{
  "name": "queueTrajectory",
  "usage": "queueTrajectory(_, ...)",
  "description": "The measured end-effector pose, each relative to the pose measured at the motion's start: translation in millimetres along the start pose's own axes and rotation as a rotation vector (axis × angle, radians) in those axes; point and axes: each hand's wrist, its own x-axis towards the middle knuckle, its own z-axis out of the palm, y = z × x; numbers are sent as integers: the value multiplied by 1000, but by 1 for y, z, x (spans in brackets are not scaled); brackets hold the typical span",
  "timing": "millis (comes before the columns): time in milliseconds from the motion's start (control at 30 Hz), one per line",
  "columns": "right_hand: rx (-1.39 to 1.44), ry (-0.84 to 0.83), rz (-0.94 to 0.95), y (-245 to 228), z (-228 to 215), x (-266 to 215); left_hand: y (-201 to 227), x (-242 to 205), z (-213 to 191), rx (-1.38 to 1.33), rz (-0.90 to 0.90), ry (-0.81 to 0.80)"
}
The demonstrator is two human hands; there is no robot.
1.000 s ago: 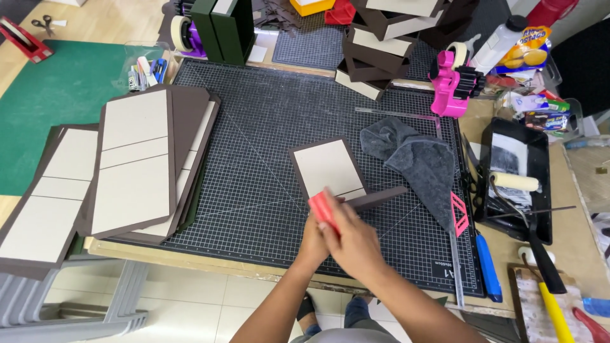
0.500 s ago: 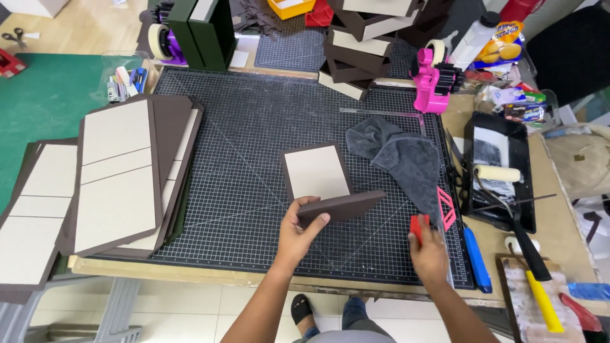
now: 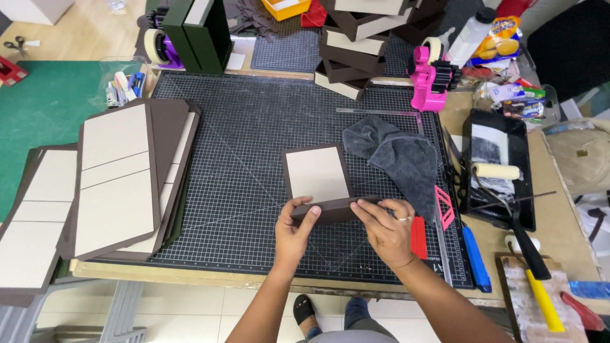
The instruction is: The person applies glue with a roller to a cardstock paper cover, then uses a red scraper to press the material down and smooth it across the surface.
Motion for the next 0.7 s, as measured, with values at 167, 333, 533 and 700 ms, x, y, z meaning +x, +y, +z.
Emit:
queueTrajectory(167,3,-45,43,11,6,-2,43,3,-10,421,496,97)
queueTrajectory(333,19,-89,51,14,7,0,41,8,18,716,920,-9)
queueTrajectory(533,93,-137,118,5,-7,14,29,16,20,819,981,-60)
queueTrajectory(700,184,-158,161,30,-16,15,32,24,23,866,903,-146)
